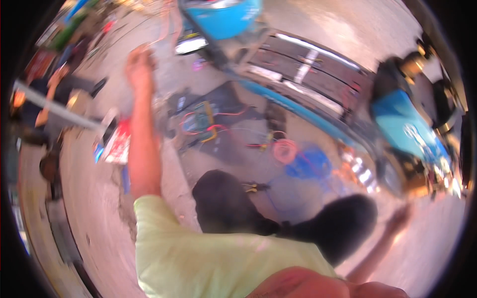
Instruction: The person works on the wiring and electronic components of a blue bicycle. They strip wires using pliers, test electrical connections with a multimeter, and connect various colored wires by hand to a small electronic board near the handlebars.
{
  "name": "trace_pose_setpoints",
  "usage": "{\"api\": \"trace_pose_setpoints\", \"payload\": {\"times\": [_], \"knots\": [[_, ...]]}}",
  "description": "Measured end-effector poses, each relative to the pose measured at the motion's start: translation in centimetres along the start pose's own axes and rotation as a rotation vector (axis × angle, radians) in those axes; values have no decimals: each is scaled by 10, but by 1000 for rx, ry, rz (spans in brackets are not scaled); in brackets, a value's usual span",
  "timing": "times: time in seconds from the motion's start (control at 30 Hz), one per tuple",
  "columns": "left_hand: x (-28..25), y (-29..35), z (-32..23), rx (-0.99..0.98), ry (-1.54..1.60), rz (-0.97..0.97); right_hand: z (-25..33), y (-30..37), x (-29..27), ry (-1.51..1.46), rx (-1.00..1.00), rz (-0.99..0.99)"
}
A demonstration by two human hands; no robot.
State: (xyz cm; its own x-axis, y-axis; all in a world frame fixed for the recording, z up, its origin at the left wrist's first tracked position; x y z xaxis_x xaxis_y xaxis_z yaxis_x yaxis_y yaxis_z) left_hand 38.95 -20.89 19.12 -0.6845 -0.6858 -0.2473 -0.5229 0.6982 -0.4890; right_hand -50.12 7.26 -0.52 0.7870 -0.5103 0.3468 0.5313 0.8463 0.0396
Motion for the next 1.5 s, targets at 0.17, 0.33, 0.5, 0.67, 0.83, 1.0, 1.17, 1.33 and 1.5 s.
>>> {"api": "trace_pose_setpoints", "payload": {"times": [0.17,0.33,0.5,0.67,0.83,1.0,1.17,1.33,1.5], "knots": [[-93,-16,96,-49,-140,-23,-5,-4,97,55,-31,-214],[-26,-1,31,-56,188,102,20,15,91,-162,-99,-187],[-29,-9,37,-94,281,124,19,22,90,-278,-106,-123],[-31,-11,42,-113,273,113,19,20,93,-258,-122,-133],[-27,-9,40,-75,265,129,27,24,99,-155,-94,-178],[-22,-4,37,-86,265,119,36,28,107,-108,-54,-225],[-21,-1,34,-86,244,125,42,30,92,-189,-139,-234],[-16,-1,37,-88,270,134,51,37,72,-72,-179,-300],[-14,2,34,-89,255,109,52,40,66,-45,-197,-313]]}}
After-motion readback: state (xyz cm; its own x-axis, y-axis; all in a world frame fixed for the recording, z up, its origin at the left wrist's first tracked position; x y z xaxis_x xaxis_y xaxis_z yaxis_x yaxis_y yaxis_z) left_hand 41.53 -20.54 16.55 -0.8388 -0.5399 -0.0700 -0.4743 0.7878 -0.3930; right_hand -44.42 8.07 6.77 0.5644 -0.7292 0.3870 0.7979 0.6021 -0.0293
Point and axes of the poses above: each hand's wrist, its own y-axis away from the middle knuckle, its own x-axis out of the palm, z = x × y, the point moved 2 cm from there along -y, towards the middle knuckle, and after that the axes turned 3 degrees about z, right-handed, at the moved point
